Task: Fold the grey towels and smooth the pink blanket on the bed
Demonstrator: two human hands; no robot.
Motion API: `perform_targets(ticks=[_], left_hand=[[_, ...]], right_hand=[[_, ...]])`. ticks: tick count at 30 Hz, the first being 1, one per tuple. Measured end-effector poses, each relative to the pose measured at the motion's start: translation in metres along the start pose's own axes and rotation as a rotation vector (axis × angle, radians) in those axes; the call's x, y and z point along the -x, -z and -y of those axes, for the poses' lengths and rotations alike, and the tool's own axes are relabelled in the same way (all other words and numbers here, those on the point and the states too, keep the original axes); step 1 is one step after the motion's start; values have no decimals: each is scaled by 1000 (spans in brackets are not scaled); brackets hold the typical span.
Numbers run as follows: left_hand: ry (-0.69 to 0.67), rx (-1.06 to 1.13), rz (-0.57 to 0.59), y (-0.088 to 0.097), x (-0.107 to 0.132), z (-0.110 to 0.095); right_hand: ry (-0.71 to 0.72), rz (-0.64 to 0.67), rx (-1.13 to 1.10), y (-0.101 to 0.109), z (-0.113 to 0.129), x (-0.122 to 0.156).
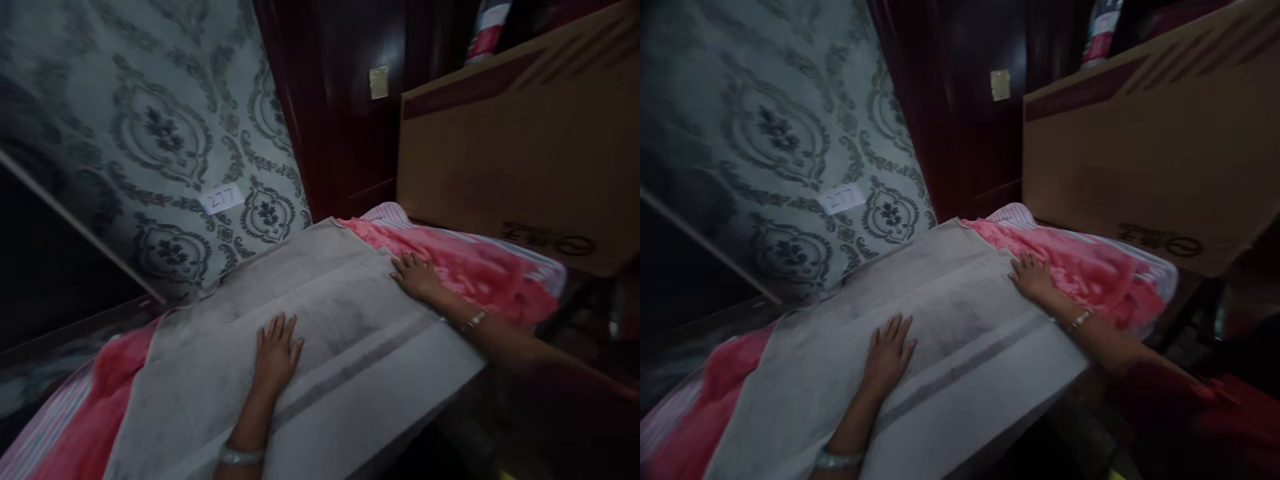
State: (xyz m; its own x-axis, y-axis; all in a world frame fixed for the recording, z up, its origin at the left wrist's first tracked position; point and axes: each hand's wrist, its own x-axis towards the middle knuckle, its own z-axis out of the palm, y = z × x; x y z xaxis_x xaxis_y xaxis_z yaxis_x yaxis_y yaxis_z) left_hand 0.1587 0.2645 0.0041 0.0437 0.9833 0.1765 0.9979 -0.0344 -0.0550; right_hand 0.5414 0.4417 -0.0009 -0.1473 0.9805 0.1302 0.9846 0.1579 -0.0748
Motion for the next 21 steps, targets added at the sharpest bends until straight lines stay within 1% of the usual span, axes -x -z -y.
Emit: perform_targets(ticks=[1,2,4,5,6,7,8,10,12,14,16,17,19,21], left_hand=[[23,-2,14,3,3,-5],[34,3,30,6,6,-10],[34,36,53,9,11,-16],[19,59,69,10,12,-16],[-1,84,86,10,12,-13],[-15,105,109,9,12,-6],[-18,121,136,9,13,3],[9,130,190,10,16,33],[91,107,238,14,25,73],[219,68,263,20,39,119],[374,27,251,24,54,165],[429,10,242,24,61,185],[476,-6,216,22,69,217],[486,-3,194,18,70,236]], right_hand=[[80,-51,-8,-2,17,5],[195,-83,-29,-6,35,11],[426,-78,-85,-18,67,22],[499,-61,-111,-25,80,25],[538,-46,-131,-33,88,27],[547,-51,-155,-40,94,27],[553,-68,-182,-47,97,25],[550,-101,-239,-60,96,20],[524,-111,-284,-69,92,15],[496,-113,-325,-77,88,12],[484,-133,-371,-86,85,9],[488,-145,-393,-91,84,8],[502,-166,-422,-99,82,5],[490,-190,-426,-106,78,3]])
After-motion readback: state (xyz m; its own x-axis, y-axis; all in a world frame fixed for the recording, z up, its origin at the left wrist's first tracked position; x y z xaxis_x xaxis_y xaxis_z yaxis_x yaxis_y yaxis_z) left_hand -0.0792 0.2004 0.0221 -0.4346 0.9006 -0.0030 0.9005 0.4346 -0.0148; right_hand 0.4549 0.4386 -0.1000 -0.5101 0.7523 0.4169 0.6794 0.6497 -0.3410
